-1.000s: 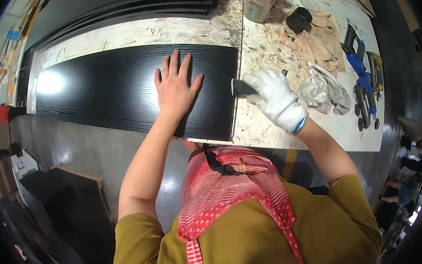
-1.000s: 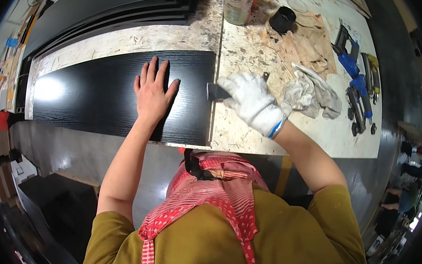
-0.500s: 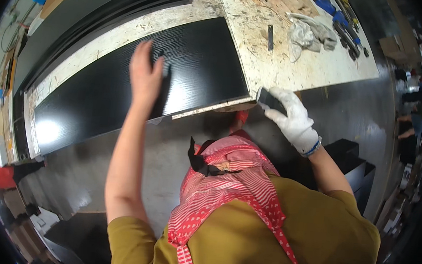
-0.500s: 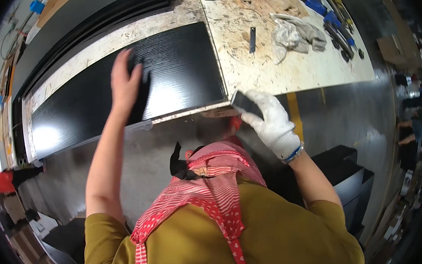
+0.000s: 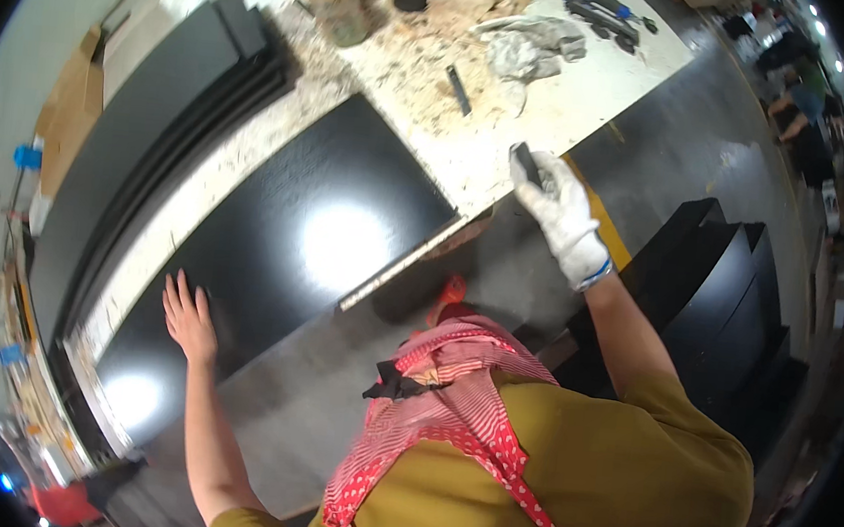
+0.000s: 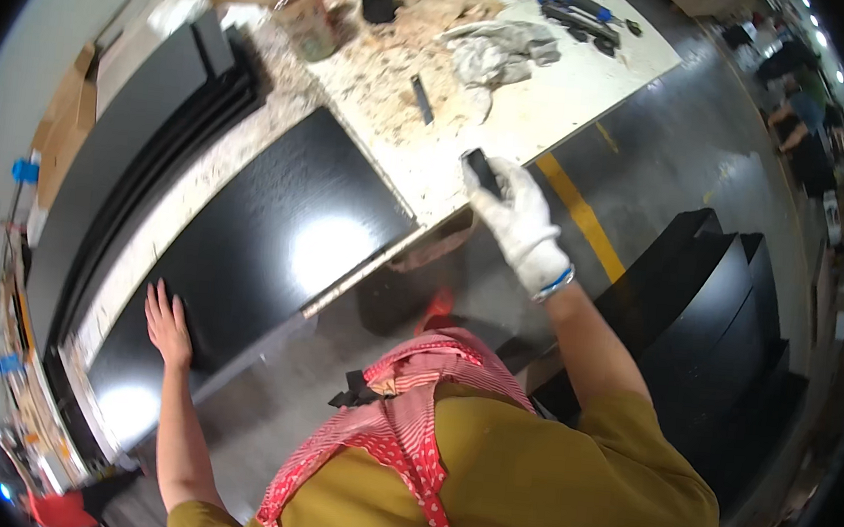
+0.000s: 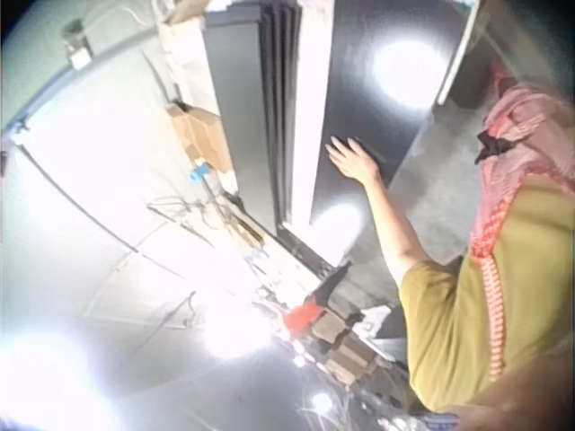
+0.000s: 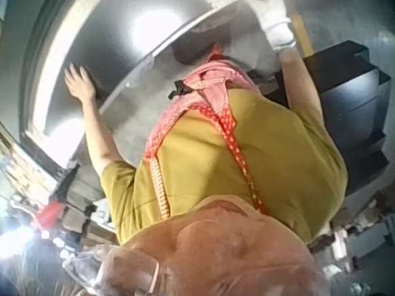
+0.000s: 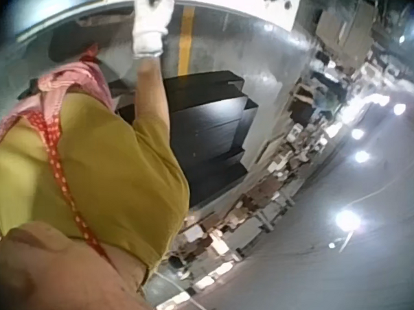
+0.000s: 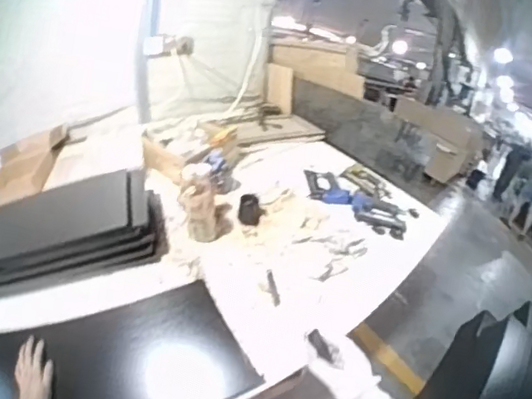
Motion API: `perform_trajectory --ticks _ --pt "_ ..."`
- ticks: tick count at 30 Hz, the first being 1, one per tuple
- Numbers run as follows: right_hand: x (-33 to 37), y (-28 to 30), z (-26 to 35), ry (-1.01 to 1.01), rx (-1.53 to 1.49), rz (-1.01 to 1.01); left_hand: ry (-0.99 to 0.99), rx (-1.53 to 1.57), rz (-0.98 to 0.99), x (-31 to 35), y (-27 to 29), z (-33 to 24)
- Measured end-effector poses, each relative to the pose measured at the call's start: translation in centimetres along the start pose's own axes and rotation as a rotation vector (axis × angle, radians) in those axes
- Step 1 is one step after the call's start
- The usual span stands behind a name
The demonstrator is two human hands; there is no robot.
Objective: Cleaning and polishing black wooden furniture panels using a cloth and liquid solvent.
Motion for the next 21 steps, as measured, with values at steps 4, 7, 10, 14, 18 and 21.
perform_trajectory --ticks 4,7,10,14,18,21 --pt "-6.0 4.8 0.3 -0.142 -0.350 -0.216 0.012 -0.027 0.068 -0.1 0.6 -0.3" --pt "-8.3 6.8 0.9 -0.126 -0.448 -0.192 -0.102 -0.114 0.216 -1.9 3.6 -5.8" --pt "-6.8 7.3 0.6 -0.090 -0.527 -0.310 -0.670 0.241 0.228 -0.9 7.7 -23.3" --pt "-2.1 9.2 -1.1 -0.120 -0.658 -0.425 -1.159 0.456 0.260 0.6 8.2 -45.3" --pt "4.9 11.4 -0.1 -0.041 -0.216 -0.474 -1.353 0.402 0.087 0.5 3.9 -61.1" --pt "8.7 12.3 0.8 -0.332 -0.271 -0.637 -1.344 0.166 0.231 0.7 0.6 -67.6"
Point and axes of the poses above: each hand's wrist, its own x-axis away from the middle knuckle, its own y-axis out of the back of the hand, z = x × y, the point moved 5 cm from there along -x, towards the middle knuckle, and after that the axes turned 14 degrees about y, right-handed, at the moved point
